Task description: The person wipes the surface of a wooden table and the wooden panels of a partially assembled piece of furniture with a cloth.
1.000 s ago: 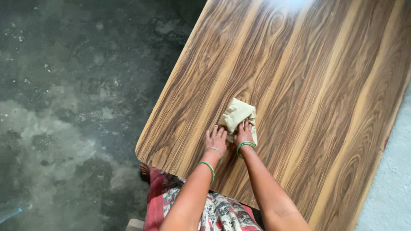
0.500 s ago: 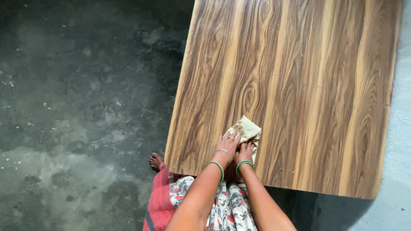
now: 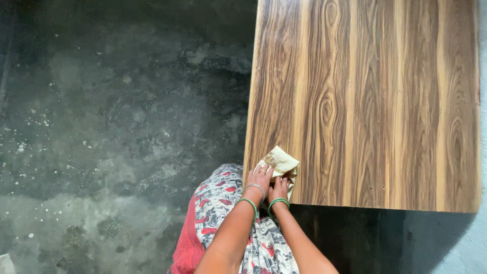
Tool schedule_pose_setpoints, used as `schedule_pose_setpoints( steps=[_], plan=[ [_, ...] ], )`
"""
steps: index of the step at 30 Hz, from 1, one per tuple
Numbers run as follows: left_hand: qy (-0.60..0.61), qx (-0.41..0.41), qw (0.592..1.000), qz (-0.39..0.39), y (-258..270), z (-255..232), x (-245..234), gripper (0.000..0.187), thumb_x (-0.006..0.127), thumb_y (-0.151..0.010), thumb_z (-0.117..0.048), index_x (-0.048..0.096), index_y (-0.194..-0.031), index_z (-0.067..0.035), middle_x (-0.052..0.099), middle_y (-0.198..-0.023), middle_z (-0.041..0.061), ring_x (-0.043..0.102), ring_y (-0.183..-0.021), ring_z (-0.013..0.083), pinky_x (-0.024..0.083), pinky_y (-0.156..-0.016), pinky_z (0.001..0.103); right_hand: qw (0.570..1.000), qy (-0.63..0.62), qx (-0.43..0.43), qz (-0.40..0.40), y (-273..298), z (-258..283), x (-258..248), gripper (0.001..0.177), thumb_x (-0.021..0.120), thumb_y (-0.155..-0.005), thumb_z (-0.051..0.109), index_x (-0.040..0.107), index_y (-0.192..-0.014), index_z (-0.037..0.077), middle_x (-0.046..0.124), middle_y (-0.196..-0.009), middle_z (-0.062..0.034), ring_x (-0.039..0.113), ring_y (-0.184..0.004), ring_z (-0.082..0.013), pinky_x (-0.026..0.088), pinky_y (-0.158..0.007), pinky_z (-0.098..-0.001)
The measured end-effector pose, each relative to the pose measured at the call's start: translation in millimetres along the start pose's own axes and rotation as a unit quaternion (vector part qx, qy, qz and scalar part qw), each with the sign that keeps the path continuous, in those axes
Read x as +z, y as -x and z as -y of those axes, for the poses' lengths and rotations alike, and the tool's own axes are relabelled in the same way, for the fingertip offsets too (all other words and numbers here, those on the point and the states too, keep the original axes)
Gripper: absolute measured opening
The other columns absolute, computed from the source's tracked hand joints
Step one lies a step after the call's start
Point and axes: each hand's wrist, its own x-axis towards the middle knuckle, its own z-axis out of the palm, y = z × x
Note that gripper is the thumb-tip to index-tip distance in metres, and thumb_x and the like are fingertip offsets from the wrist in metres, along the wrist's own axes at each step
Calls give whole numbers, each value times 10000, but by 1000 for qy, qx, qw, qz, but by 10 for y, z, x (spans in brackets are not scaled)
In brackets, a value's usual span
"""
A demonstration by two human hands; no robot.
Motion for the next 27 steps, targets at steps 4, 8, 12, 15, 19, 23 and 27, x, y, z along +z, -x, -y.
schedule_pose_setpoints(
  steps=[4, 8, 12, 15, 19, 23, 27],
  plan=[
    [67, -38, 997, -10, 214, 222, -178, 820, 785, -780, -258, 424, -1513, -190, 340, -1628, 66, 313, -1503, 328, 350, -1154, 508, 1000, 13, -19, -5, 93, 261, 158, 597, 732, -811, 71, 478, -1352, 67, 360, -1468, -318, 289, -1416, -561, 324, -1163, -551],
    [122, -58, 988, -79, 316, 437, -110, 832, 768, -784, -193, 389, -1525, -156, 306, -1625, 100, 309, -1492, 358, 341, -1152, 512, 998, 1, -61, -11, 106, 393, 312, 599, 723, -825, 92, 503, -1381, 113, 297, -1550, -299, 267, -1453, -528, 336, -1158, -533],
    [221, -87, 960, -148, 157, 646, 171, 835, 736, -818, -149, 341, -1553, -119, 269, -1642, 171, 295, -1483, 423, 323, -1196, 490, 996, 6, -94, 1, -113, 484, 388, 570, 699, -806, 84, 570, -1356, 166, 236, -1650, -211, 256, -1499, -475, 350, -1176, -486],
    [268, -100, 944, -163, -54, 684, 259, 817, 723, -850, -150, 325, -1562, -108, 247, -1648, 212, 293, -1478, 452, 318, -1207, 488, 993, 4, -118, -11, -368, 519, 386, 479, 670, -852, 103, 610, -1321, 180, 218, -1684, -176, 265, -1505, -469, 357, -1178, -479],
    [315, -91, 930, -165, -477, 796, 32, 825, 717, -863, -180, 291, -1565, -104, 204, -1651, 231, 327, -1461, 452, 372, -1157, 479, 989, 5, -146, -36, -874, 613, 346, 458, 638, -869, 102, 628, -1321, 174, 232, -1685, -167, 271, -1507, -484, 354, -1180, -489],
    [294, -69, 938, -169, -925, 902, -277, 824, 720, -851, -181, 308, -1560, -106, 224, -1647, 233, 347, -1452, 461, 403, -1134, 479, 992, -14, -121, -41, -1356, 707, 318, 467, 671, -839, 103, 635, -1301, 158, 253, -1667, -187, 284, -1491, -490, 373, -1160, -526],
    [290, -37, 939, -182, -1345, 1068, -580, 813, 696, -860, -156, 307, -1570, -82, 232, -1646, 257, 357, -1454, 466, 409, -1147, 466, 992, -14, -114, -52, -1853, 866, 284, 508, 685, -784, 74, 643, -1284, 149, 274, -1654, -199, 306, -1473, -501, 412, -1134, -546]
  ],
)
